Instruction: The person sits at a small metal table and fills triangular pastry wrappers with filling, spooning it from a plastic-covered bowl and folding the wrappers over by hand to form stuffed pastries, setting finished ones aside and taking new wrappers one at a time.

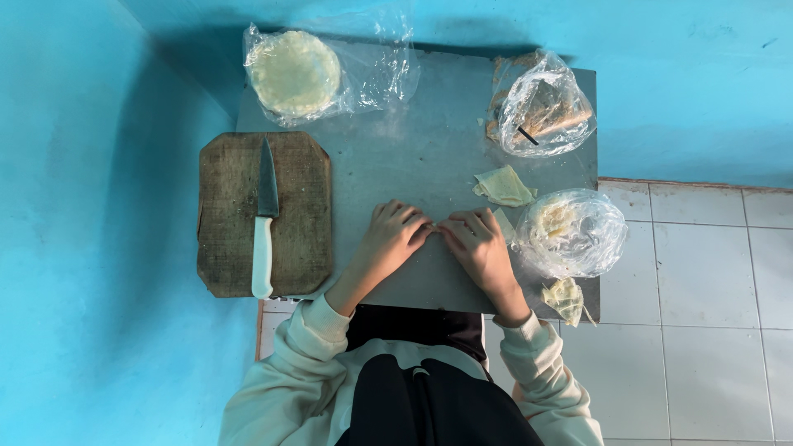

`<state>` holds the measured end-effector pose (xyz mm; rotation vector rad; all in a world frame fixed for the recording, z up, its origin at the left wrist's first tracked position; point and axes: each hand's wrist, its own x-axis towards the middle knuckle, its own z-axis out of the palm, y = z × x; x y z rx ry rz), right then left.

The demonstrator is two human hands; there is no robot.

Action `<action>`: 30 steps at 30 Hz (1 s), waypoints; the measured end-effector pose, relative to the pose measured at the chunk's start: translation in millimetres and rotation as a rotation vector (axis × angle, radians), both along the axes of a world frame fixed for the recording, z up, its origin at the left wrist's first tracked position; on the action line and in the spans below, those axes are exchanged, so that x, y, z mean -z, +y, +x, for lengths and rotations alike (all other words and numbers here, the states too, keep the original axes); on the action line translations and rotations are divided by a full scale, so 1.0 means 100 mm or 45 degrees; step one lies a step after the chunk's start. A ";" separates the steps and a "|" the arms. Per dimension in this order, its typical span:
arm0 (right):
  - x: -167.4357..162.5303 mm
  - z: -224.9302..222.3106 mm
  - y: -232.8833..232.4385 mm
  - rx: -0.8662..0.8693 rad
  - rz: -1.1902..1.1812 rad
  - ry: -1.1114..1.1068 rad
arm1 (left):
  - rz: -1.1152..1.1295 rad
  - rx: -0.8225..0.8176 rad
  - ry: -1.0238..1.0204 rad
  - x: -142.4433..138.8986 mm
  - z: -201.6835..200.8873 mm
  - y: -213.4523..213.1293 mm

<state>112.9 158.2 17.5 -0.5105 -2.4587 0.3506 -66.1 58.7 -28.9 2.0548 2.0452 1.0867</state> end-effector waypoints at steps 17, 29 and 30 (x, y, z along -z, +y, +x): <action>-0.01 0.01 0.00 -0.004 -0.092 0.042 | -0.031 -0.021 0.008 -0.04 -0.01 -0.01; -0.05 0.03 0.02 0.014 -0.413 0.071 | 0.039 -0.019 -0.099 -0.01 -0.02 0.01; -0.06 0.04 0.02 0.002 -0.451 0.069 | 0.064 -0.022 -0.115 -0.02 -0.03 0.00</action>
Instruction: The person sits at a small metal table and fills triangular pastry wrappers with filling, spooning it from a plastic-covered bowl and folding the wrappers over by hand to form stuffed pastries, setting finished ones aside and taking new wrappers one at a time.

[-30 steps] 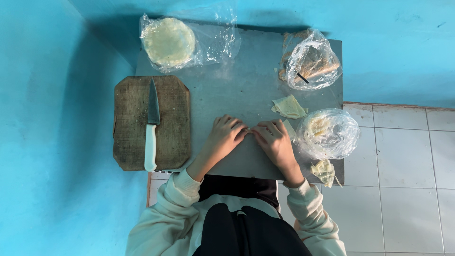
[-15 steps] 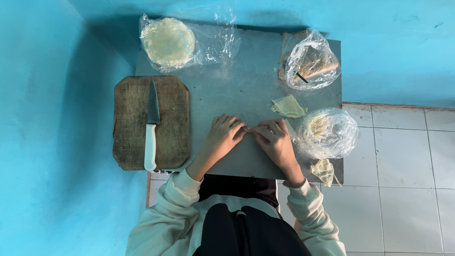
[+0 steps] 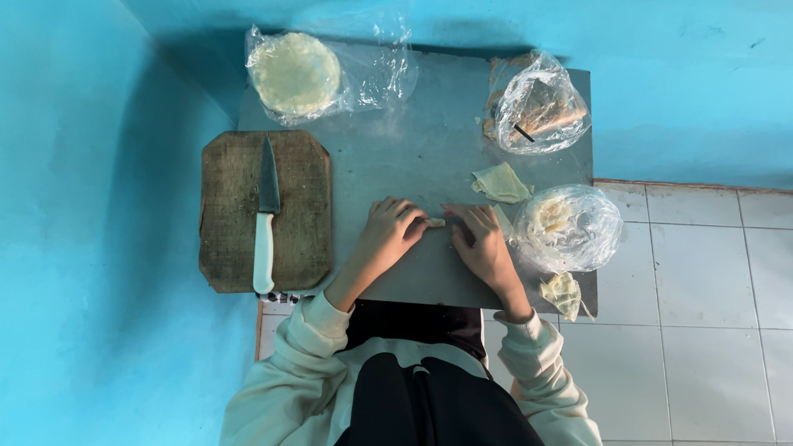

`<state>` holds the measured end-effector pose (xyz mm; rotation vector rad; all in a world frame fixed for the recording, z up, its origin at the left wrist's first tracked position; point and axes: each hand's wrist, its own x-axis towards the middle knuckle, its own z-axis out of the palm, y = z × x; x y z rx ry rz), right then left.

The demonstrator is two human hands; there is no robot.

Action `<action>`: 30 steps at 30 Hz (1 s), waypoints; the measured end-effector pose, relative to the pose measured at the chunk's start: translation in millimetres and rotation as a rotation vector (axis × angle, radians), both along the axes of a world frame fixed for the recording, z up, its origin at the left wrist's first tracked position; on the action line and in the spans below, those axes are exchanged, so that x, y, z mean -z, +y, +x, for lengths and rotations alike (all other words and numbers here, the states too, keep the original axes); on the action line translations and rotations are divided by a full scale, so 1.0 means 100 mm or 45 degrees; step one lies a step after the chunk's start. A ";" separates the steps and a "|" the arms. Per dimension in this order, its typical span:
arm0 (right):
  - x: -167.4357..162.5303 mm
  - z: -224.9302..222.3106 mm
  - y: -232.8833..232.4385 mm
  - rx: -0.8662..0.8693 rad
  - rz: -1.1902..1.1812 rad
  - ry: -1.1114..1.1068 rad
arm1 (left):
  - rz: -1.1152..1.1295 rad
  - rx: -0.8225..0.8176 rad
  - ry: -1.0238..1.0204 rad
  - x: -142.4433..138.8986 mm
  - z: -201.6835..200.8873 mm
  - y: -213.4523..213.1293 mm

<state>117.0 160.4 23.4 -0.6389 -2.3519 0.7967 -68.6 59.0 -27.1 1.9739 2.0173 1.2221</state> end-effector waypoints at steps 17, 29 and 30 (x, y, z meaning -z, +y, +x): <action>0.13 0.67 -0.44 0.266 -0.403 0.384 | 0.048 0.041 -0.326 -0.49 0.16 -0.36; 1.06 2.49 -0.46 -0.021 -1.488 0.388 | 0.141 -0.009 -0.296 -0.38 0.40 -0.35; 1.13 2.47 -0.48 -0.025 -1.535 0.319 | 0.148 -0.004 -0.290 -0.38 0.39 -0.35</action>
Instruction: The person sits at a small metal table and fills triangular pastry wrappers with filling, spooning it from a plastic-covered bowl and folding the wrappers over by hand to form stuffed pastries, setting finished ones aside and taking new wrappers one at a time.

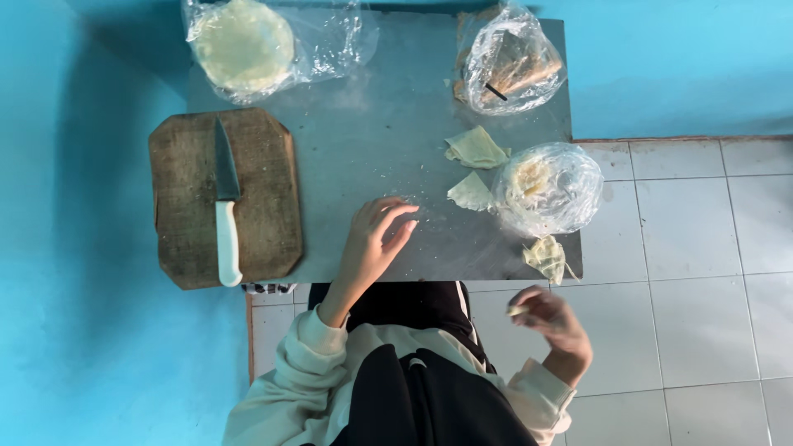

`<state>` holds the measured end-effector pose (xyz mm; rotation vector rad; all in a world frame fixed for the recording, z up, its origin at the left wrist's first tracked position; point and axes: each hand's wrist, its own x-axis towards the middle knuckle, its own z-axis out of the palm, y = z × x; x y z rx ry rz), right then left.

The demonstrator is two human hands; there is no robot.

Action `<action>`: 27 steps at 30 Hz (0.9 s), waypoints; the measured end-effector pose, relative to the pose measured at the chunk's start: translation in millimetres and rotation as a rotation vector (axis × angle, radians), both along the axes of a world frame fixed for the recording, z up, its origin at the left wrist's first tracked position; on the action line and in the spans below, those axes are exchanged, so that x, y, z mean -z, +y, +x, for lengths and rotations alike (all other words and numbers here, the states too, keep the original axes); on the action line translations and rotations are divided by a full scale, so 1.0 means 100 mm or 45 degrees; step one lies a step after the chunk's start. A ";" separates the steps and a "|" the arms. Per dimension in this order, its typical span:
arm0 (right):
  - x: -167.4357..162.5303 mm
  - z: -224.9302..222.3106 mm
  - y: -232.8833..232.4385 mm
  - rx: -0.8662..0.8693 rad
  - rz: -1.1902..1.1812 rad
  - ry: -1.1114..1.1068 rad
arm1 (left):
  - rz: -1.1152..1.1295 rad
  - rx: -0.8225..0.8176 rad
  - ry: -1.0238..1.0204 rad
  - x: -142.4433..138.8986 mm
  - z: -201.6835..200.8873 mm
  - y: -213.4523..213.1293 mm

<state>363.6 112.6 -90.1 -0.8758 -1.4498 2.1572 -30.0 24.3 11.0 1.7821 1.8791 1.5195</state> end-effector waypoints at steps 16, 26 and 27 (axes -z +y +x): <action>0.65 -1.74 0.19 0.507 0.987 -0.995 | -0.033 -0.030 -0.030 -0.01 0.00 -0.07; 0.50 -1.90 0.38 0.492 1.212 -1.043 | 0.018 -0.043 -0.022 -0.03 0.02 -0.06; 0.51 -1.92 0.40 0.488 1.229 -1.041 | 0.026 -0.047 -0.014 -0.04 0.02 -0.06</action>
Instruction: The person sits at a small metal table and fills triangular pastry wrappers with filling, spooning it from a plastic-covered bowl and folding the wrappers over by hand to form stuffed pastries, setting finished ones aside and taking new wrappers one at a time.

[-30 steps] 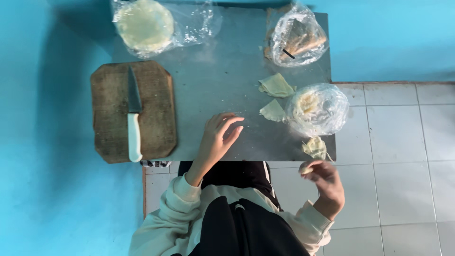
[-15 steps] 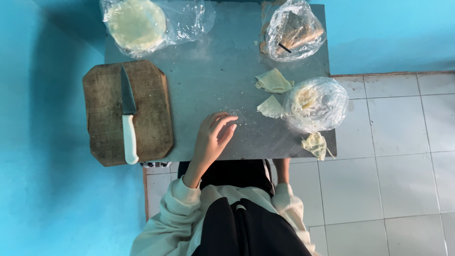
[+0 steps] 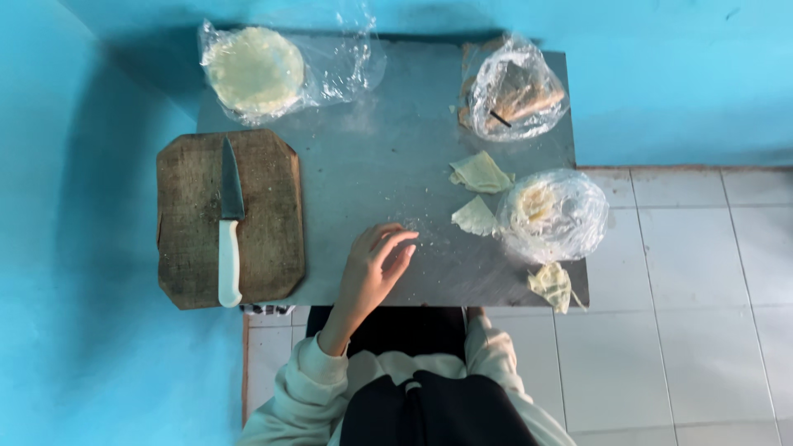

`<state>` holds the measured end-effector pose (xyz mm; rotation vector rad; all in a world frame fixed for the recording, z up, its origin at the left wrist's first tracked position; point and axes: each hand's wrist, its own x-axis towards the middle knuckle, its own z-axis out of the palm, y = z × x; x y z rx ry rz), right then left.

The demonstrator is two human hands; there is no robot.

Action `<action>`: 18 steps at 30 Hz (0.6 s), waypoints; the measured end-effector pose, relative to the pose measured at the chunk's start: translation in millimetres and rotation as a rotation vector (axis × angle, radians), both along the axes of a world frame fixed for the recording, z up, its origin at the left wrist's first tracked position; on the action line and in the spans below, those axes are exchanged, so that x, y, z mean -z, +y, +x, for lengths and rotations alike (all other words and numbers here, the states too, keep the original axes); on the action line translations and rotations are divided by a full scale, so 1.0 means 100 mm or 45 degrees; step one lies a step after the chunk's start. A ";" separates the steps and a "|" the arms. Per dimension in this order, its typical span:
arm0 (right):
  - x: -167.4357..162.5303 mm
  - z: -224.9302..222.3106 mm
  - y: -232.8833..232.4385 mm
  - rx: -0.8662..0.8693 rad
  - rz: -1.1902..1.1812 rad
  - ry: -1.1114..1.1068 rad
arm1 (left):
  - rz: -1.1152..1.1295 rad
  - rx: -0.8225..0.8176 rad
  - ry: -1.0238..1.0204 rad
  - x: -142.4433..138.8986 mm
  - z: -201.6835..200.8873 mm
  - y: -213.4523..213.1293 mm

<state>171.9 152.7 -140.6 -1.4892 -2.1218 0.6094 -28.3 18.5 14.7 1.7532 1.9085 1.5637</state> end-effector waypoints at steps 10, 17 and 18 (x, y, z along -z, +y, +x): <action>0.24 0.28 -0.05 -0.185 0.167 0.017 | 0.036 -0.001 0.025 -0.01 -0.01 0.01; 0.50 0.55 -0.26 -0.320 -0.202 -0.158 | -0.001 -0.001 -0.016 0.01 0.01 -0.04; 0.42 0.64 -0.38 -0.439 -0.294 -0.166 | 0.006 -0.005 -0.016 0.01 0.00 -0.03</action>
